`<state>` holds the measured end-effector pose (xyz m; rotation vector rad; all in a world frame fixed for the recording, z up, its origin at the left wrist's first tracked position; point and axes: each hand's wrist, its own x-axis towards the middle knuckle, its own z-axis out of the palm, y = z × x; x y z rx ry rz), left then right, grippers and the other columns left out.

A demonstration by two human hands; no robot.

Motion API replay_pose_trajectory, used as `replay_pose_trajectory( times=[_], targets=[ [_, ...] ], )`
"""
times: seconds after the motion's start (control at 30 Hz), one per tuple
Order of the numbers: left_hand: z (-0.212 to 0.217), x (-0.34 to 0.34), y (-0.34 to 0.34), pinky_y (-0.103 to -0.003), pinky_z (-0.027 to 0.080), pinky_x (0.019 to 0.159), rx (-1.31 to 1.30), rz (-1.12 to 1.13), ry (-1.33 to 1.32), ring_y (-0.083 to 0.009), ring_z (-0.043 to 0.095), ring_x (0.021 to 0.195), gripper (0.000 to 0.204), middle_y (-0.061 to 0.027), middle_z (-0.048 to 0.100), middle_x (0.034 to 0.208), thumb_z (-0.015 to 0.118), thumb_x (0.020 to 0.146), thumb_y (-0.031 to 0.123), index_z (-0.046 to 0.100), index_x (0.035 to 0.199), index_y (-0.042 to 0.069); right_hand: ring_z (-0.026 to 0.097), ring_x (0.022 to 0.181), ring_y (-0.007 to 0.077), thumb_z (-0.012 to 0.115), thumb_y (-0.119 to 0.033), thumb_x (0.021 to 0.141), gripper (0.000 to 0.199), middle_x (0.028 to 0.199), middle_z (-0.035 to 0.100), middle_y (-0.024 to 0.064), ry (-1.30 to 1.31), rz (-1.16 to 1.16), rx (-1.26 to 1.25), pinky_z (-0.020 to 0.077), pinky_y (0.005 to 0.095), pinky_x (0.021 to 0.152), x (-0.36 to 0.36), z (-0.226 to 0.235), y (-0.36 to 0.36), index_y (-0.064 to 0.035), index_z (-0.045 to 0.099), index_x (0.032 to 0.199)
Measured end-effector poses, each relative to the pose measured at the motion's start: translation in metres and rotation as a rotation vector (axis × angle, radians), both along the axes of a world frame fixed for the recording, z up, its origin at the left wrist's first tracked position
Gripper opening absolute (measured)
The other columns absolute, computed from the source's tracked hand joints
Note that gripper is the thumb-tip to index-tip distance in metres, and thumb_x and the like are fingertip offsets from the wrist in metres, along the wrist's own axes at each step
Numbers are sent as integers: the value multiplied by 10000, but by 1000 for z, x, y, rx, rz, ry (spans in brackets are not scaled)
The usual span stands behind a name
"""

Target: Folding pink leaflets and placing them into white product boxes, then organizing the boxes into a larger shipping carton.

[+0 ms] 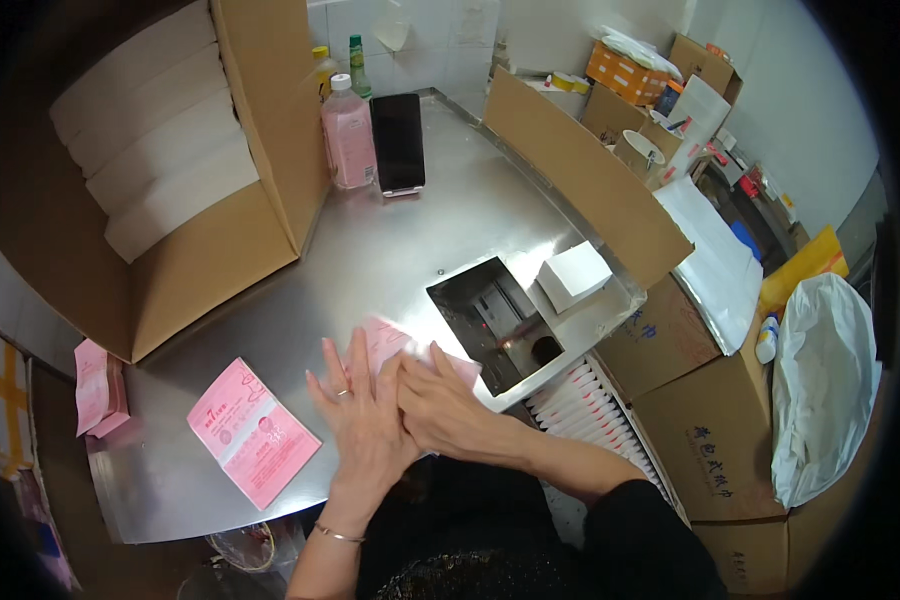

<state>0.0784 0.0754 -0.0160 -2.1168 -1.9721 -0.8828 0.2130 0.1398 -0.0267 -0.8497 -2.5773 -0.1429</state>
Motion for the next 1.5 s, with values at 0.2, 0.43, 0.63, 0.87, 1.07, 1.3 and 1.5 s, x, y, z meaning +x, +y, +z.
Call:
replay_pose_trajectory(
  times=[0.2,0.43,0.63,0.87,1.07,1.3,1.5],
  targets=[
    [3,-4,-7,-515,355,914,-150,34,132,-380,485,1078,610,-223,534,1223,714,791,461,637,1285,111,584,947,308,670,-121,841,200,879,609,122,143,-630,414,435,517,879,108,39,54,-28,667,1018],
    [19,1,-2,-466,371,817,-132,-11,220,-338,501,1000,550,-207,530,1079,729,807,513,656,1151,91,570,958,303,667,-144,885,149,948,589,127,107,-734,123,430,470,825,157,7,86,-22,672,971],
    [6,14,-5,-474,406,831,-223,-107,56,-353,513,1025,451,-190,542,1082,738,813,388,638,1100,55,603,971,330,617,8,812,231,982,647,160,388,-590,228,458,452,839,157,12,84,10,680,1034],
    [12,-5,-4,-424,421,721,-186,-305,-119,-326,548,909,557,-176,536,1020,708,777,197,577,1301,57,589,1130,376,633,-101,806,384,1198,601,234,218,313,-23,383,675,1032,55,8,-48,23,626,1169],
    [16,17,-12,-423,451,813,-148,-366,-200,-347,531,882,814,-188,508,998,702,785,128,367,1524,58,612,976,353,619,-158,836,225,893,632,165,63,-68,-101,290,716,1074,32,-17,40,-48,689,1020],
    [22,-24,-57,-414,428,814,-280,-388,-170,-296,536,918,564,-119,533,966,711,784,71,574,1331,58,687,775,441,563,-87,884,167,806,677,268,-160,-406,-445,560,514,696,98,-37,84,43,612,976],
    [36,-103,-109,-548,297,1086,-49,395,42,-419,471,1182,390,-209,531,1206,646,693,11,592,1077,55,648,908,332,625,-53,869,181,859,668,141,213,-529,234,485,466,790,99,37,39,-42,674,1043]
  ],
)
